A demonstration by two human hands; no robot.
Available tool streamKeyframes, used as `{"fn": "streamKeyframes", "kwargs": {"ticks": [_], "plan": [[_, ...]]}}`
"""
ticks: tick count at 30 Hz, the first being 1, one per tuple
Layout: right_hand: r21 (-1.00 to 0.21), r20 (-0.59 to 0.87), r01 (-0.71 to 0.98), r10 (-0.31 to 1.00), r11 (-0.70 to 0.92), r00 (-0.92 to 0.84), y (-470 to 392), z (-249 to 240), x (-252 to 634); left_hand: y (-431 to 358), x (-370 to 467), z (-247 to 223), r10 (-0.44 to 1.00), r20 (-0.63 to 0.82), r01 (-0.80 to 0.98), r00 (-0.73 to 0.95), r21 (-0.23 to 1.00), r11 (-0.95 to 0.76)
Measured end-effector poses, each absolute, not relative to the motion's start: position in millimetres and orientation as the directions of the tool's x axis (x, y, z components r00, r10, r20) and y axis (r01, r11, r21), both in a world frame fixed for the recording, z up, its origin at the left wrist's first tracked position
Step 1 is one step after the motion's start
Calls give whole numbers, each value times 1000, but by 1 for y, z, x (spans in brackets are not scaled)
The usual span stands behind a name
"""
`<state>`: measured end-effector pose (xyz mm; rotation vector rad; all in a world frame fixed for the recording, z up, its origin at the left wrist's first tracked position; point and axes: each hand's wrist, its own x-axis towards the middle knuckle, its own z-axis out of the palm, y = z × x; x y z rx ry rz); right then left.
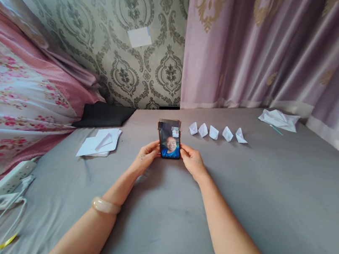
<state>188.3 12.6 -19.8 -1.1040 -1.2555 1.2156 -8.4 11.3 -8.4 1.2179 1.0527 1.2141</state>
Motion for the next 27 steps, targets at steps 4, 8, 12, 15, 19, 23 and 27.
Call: {"fn": "streamKeyframes", "kwargs": {"ticks": [4,8,12,15,19,23,27], "plan": [[-996,78,-35,995,76,-54,12,-20,189,11,-8,-8,994,54,-95,95,994,-45],[-995,92,-51,994,89,-57,13,-22,189,11,-9,-8,994,49,-87,93,995,-41],[-993,103,-69,993,98,-60,14,-24,189,11,-9,-8,995,47,-85,91,996,-40],[-994,92,-68,994,88,-55,15,-24,189,11,-9,-8,994,49,-88,96,995,-41],[-994,92,-70,994,87,-59,14,-23,189,11,-9,-7,994,54,-91,100,995,-45],[-993,98,-78,993,92,-67,13,-21,189,11,-9,-7,994,49,-92,100,995,-39],[-992,106,-81,992,100,-73,13,-21,189,11,-9,-7,994,48,-93,103,995,-38]]}}
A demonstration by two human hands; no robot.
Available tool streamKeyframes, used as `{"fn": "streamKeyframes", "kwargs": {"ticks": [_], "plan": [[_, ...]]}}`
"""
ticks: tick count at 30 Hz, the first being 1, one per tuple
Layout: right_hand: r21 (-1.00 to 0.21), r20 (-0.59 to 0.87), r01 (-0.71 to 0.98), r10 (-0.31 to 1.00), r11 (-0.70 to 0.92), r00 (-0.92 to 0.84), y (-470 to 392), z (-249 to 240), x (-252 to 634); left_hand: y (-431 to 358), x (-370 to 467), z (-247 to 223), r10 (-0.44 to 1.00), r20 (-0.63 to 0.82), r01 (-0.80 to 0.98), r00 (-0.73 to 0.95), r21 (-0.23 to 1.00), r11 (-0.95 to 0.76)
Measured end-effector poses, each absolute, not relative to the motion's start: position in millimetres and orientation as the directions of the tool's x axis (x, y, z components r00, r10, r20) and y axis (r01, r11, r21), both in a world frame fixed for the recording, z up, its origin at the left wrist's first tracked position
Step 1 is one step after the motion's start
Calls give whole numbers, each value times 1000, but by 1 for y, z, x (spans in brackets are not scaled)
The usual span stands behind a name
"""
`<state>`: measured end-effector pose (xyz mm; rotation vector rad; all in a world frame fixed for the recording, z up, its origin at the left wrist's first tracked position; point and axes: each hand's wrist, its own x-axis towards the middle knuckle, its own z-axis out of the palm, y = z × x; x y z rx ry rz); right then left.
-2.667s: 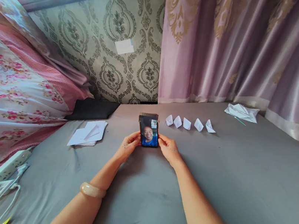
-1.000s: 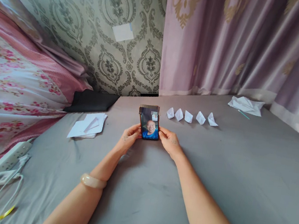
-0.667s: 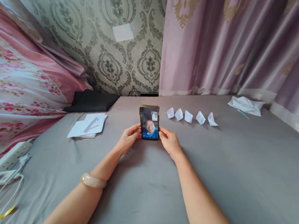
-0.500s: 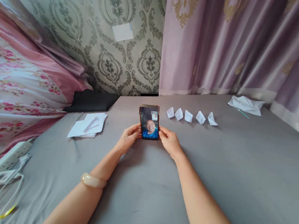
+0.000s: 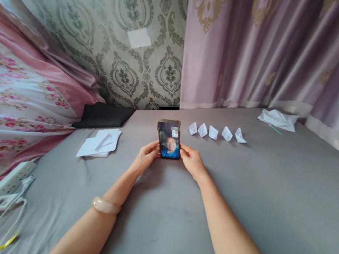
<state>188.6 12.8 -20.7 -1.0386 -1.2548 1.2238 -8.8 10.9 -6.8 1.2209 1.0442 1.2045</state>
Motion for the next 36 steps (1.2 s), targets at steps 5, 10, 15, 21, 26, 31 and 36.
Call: {"fn": "streamKeyframes", "kwargs": {"ticks": [5,10,15,21,26,31,36], "plan": [[-992,103,-76,992,98,-72,13,-21,188,11,-10,-7,993,50,-74,106,996,-42],[-993,112,-38,991,110,-71,11,-17,188,10,-10,-7,990,65,-76,125,996,-56],[-992,121,-31,989,118,-82,9,-16,188,9,-9,-5,985,71,-68,159,996,-60],[-988,151,-53,984,147,-89,8,-16,188,9,-11,-6,984,66,-84,167,995,-53],[-988,150,-45,985,147,-82,9,-16,188,9,-11,-8,982,69,-119,173,992,-49],[-983,173,-81,980,166,-100,8,-16,188,11,-11,-10,978,81,-148,190,988,-53],[-977,209,-61,975,205,-79,6,-18,189,9,-13,-12,967,115,-177,227,981,-75]]}}
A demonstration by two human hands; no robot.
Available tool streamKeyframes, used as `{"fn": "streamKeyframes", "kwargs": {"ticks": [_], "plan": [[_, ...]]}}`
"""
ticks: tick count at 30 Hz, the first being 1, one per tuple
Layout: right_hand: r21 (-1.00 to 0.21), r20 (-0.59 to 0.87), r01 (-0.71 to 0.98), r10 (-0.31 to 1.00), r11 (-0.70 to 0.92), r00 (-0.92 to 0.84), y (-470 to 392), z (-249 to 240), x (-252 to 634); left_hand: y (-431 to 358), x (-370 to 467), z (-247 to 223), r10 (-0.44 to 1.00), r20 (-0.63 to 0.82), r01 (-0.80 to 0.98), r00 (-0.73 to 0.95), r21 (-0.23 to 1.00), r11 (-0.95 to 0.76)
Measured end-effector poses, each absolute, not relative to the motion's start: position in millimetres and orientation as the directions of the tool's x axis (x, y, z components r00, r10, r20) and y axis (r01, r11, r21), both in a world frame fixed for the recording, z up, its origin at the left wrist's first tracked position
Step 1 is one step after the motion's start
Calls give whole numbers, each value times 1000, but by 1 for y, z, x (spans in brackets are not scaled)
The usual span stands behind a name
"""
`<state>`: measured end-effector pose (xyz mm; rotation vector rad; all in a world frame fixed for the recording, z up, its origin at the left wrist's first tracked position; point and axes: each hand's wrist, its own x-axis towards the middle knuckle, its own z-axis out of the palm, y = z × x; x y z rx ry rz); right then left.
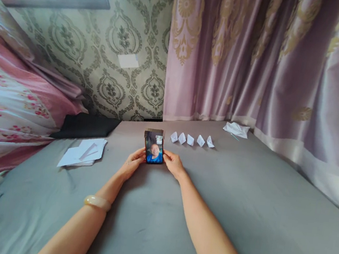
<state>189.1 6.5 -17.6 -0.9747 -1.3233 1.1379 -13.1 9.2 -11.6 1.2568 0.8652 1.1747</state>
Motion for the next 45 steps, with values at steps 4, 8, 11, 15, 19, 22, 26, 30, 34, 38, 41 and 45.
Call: {"fn": "streamKeyframes", "kwargs": {"ticks": [4,8,11,15,19,22,26,30,34,38,41,45], "plan": [[-978,208,-48,975,205,-76,6,-18,189,5,-14,-9,957,137,-192,254,977,-89],[-977,213,-32,974,211,-75,6,-18,189,4,-14,-9,952,151,-198,265,975,-99],[-975,222,-35,972,220,-79,7,-18,188,5,-14,-11,955,143,-193,258,977,-95],[-972,233,-37,968,231,-94,6,-17,189,6,-14,-13,963,128,-179,239,980,-86],[-970,245,-34,964,243,-105,5,-16,189,6,-15,-11,963,109,-189,246,980,-62],[-968,250,-30,961,248,-118,5,-15,190,6,-15,-9,963,102,-186,249,981,-56],[-971,237,-28,961,235,-139,7,-16,191,5,-16,-7,963,102,-177,250,982,-58],[-975,223,-39,962,220,-158,10,-16,192,3,-16,-6,963,105,-184,250,981,-59],[-977,214,-52,963,209,-162,10,-17,192,4,-16,-6,960,108,-179,259,982,-62],[-974,228,-39,962,225,-149,11,-21,193,8,-17,-9,964,96,-146,249,987,-61],[-970,243,-40,958,240,-152,13,-23,192,8,-17,-10,967,90,-132,238,989,-60],[-980,195,-68,969,187,-154,13,-22,191,7,-17,-9,969,83,-125,233,991,-55]]}}
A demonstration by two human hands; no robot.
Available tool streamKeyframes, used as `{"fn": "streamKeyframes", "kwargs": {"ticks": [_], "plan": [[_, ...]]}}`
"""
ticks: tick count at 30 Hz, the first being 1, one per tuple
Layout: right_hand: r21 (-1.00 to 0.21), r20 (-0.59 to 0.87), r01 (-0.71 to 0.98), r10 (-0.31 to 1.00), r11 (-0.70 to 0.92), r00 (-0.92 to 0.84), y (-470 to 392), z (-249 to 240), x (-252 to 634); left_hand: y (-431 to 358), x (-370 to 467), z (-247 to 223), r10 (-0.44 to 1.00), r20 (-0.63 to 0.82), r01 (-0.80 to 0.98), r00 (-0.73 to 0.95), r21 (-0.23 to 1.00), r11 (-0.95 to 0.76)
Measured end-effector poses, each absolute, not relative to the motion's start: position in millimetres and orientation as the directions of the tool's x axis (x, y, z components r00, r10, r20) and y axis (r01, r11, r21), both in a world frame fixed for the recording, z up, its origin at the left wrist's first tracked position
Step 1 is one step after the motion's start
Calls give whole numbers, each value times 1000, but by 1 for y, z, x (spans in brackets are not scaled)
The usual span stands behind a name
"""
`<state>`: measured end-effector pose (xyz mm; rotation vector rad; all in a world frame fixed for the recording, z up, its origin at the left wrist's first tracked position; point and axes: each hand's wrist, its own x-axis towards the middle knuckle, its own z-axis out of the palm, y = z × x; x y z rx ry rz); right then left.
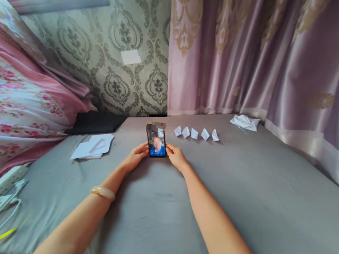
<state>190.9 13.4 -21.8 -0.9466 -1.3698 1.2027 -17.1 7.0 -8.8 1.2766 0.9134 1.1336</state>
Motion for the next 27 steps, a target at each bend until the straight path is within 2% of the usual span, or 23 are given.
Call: {"fn": "streamKeyframes", "kwargs": {"ticks": [12,27], "plan": [[-986,156,-81,973,144,-168,12,-17,192,9,-19,-10,962,62,-143,267,989,-24],[-991,107,-100,975,89,-194,10,-14,195,12,-19,-16,974,64,-139,219,990,-34]]}}
